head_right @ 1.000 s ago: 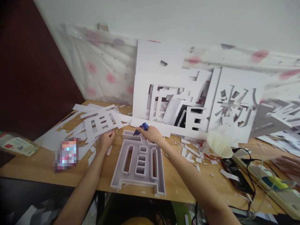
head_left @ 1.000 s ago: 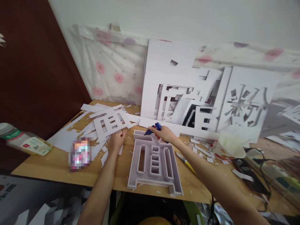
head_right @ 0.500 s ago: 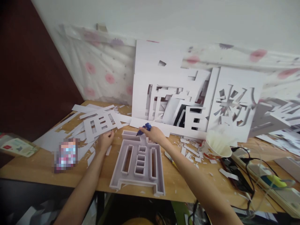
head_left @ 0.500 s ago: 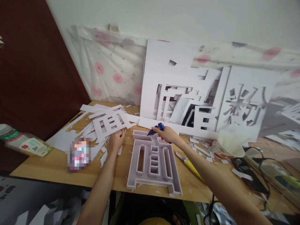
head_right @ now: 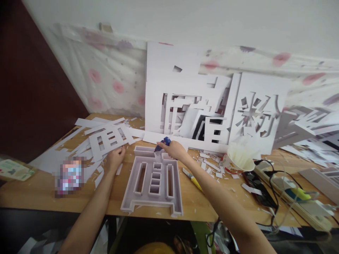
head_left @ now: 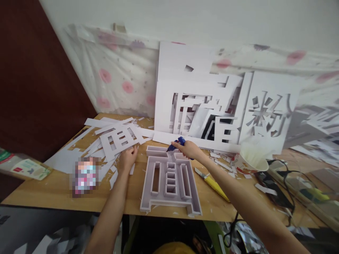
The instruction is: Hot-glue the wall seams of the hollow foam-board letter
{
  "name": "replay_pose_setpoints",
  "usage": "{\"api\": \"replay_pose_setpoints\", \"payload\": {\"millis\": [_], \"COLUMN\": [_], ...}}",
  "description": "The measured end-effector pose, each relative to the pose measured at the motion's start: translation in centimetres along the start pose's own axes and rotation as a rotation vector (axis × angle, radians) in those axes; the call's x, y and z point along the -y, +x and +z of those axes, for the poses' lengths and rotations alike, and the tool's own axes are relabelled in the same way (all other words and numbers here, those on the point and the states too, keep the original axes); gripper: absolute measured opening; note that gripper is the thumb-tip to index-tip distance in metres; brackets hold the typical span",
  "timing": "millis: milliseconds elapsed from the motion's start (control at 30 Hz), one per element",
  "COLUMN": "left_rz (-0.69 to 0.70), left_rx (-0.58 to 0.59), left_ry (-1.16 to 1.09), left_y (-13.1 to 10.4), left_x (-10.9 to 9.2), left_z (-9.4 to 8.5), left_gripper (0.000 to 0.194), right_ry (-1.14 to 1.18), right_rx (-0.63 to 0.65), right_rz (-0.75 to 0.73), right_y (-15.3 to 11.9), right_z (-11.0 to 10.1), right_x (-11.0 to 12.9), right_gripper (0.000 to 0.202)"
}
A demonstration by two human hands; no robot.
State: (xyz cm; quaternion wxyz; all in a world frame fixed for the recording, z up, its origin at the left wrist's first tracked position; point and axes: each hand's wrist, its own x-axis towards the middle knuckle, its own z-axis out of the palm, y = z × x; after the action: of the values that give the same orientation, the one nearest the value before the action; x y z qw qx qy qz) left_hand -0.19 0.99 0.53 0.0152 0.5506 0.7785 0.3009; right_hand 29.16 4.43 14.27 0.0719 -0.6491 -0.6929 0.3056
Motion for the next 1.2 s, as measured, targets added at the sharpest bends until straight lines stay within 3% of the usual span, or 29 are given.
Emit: {"api": "replay_pose_setpoints", "payload": {"millis": [533, 1200], "left_rz": [0.017, 0.009], "left_rx": [0.009, 0.018], "left_ry": [0.02, 0.05], "left_y": [0.3, 0.5], "left_x": [-0.1, -0.3], "left_z": [0.1, 0.3], "left_gripper": [0.047, 0.046], "right_ry": [0.037, -0.048], "right_rx": [0.006, -0.011], "right_rz": [-0.067, -0.034], "right_y": [-0.5, -1.1], "right_z": [0.0, -0.6], "right_x": [-0.5, 0.0], "right_gripper": [0.066, 0.063]}}
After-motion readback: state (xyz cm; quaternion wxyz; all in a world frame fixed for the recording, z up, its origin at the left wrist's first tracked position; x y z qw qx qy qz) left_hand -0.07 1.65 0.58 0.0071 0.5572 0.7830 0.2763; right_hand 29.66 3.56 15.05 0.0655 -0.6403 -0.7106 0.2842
